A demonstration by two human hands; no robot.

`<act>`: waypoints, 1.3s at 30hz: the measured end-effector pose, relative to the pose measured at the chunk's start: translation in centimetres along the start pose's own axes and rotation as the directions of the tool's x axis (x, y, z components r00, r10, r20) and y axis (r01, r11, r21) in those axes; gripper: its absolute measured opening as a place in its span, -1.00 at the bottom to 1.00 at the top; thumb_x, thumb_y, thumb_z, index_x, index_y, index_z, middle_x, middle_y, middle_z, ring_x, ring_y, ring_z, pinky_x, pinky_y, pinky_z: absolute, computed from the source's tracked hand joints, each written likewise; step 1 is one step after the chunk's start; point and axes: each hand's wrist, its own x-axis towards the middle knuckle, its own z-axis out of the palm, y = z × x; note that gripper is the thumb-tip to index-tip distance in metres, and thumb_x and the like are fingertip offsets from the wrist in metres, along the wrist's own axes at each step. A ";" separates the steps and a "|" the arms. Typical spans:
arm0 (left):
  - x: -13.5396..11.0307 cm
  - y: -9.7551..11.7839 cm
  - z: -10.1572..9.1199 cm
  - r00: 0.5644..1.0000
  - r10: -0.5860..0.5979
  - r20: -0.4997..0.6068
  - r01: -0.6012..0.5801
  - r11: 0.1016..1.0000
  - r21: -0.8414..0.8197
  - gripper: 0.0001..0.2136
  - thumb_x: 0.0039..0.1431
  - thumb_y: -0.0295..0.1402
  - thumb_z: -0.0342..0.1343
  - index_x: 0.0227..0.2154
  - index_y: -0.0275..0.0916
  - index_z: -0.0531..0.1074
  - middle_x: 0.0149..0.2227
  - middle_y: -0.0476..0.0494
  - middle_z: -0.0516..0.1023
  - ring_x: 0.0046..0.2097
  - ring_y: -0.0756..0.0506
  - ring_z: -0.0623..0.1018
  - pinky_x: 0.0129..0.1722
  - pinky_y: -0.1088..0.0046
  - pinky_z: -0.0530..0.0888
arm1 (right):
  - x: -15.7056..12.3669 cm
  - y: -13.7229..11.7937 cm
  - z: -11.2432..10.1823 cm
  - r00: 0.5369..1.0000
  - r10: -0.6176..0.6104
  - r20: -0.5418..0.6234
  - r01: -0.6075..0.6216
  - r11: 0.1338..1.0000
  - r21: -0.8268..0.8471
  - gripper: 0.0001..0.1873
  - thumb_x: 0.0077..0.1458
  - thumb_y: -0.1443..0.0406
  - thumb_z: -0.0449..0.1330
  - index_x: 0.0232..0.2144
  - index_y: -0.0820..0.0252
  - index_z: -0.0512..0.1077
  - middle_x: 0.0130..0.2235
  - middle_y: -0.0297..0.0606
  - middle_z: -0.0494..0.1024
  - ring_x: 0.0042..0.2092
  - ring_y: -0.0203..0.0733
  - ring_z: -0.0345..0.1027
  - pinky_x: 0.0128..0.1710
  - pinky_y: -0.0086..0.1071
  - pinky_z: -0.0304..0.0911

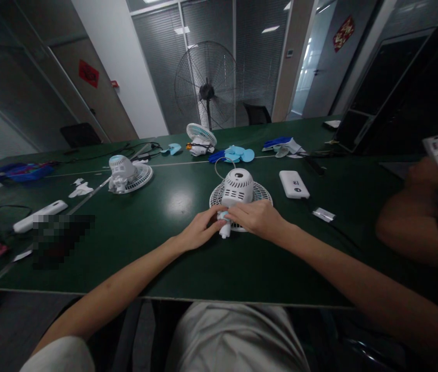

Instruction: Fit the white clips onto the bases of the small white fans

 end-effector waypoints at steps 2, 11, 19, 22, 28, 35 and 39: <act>0.0 0.0 0.0 1.000 0.004 0.003 -0.004 1.000 -0.005 -0.68 0.48 -0.18 -0.01 0.17 -0.20 0.31 -0.11 -0.12 0.52 -0.15 -0.11 0.51 -0.13 0.38 0.43 | 0.4 -0.8 0.1 0.996 0.081 0.026 -0.081 0.997 -0.013 -0.67 0.45 0.24 0.03 -0.24 0.29 0.51 -0.37 -0.23 0.59 -0.42 -0.26 0.42 -0.51 -0.38 0.17; 0.0 -0.5 -0.1 1.000 -0.002 0.004 0.002 1.000 -0.002 -0.65 0.47 -0.16 0.00 0.19 -0.20 0.30 -0.14 -0.12 0.53 -0.16 -0.12 0.51 -0.13 0.36 0.44 | -1.5 1.5 -0.1 0.997 -0.081 0.007 0.080 0.992 0.101 -0.62 0.44 0.27 0.07 0.23 0.22 0.36 -0.09 -0.15 0.63 -0.25 -0.25 0.48 -0.40 -0.42 0.30; 0.0 -0.4 0.0 1.000 0.013 -0.004 -0.013 1.000 0.023 -0.67 0.47 -0.17 0.00 0.18 -0.19 0.31 -0.16 -0.09 0.52 -0.19 -0.10 0.50 -0.16 0.38 0.43 | 0.4 -1.1 -0.1 0.988 0.136 0.067 -0.134 0.991 -0.021 -0.64 0.46 0.22 0.00 -0.26 0.27 0.51 -0.37 -0.21 0.59 -0.42 -0.25 0.38 -0.51 -0.35 0.08; 0.0 -0.4 -0.1 1.000 0.005 0.000 -0.005 1.000 0.015 -0.67 0.47 -0.17 0.00 0.17 -0.18 0.31 -0.16 -0.09 0.52 -0.19 -0.11 0.50 -0.16 0.38 0.42 | 0.2 -1.0 -0.4 0.986 0.138 0.097 -0.138 0.990 -0.009 -0.64 0.46 0.19 -0.01 -0.15 0.27 0.51 -0.29 -0.18 0.62 -0.38 -0.23 0.41 -0.50 -0.35 0.10; 0.0 -0.3 -0.2 1.000 -0.007 0.013 0.007 1.000 0.008 -0.64 0.47 -0.16 0.01 0.21 -0.17 0.29 -0.17 -0.09 0.51 -0.19 -0.12 0.51 -0.16 0.37 0.43 | -1.4 1.4 -0.3 0.993 -0.078 0.085 0.071 0.994 0.082 -0.63 0.47 0.26 0.01 0.24 0.17 0.33 -0.03 -0.16 0.63 -0.21 -0.21 0.51 -0.39 -0.37 0.31; 0.2 0.1 -0.2 1.000 -0.011 -0.006 0.011 1.000 0.007 -0.67 0.44 -0.19 0.05 0.16 -0.17 0.32 -0.20 -0.07 0.52 -0.23 -0.09 0.51 -0.21 0.39 0.43 | 0.1 -0.7 0.2 0.988 0.122 0.099 -0.125 0.992 0.026 -0.63 0.48 0.22 -0.03 -0.22 0.26 0.52 -0.32 -0.19 0.63 -0.38 -0.21 0.46 -0.45 -0.30 0.19; 0.5 0.5 0.0 0.998 -0.068 -0.016 0.067 0.996 -0.062 -0.67 0.37 -0.18 0.13 0.11 -0.17 0.35 -0.21 -0.07 0.54 -0.28 -0.07 0.53 -0.25 0.41 0.46 | 0.1 -1.1 0.2 0.972 0.206 0.116 -0.218 0.971 0.100 -0.59 0.48 0.17 -0.04 -0.23 0.25 0.52 -0.34 -0.18 0.63 -0.37 -0.19 0.46 -0.43 -0.30 0.16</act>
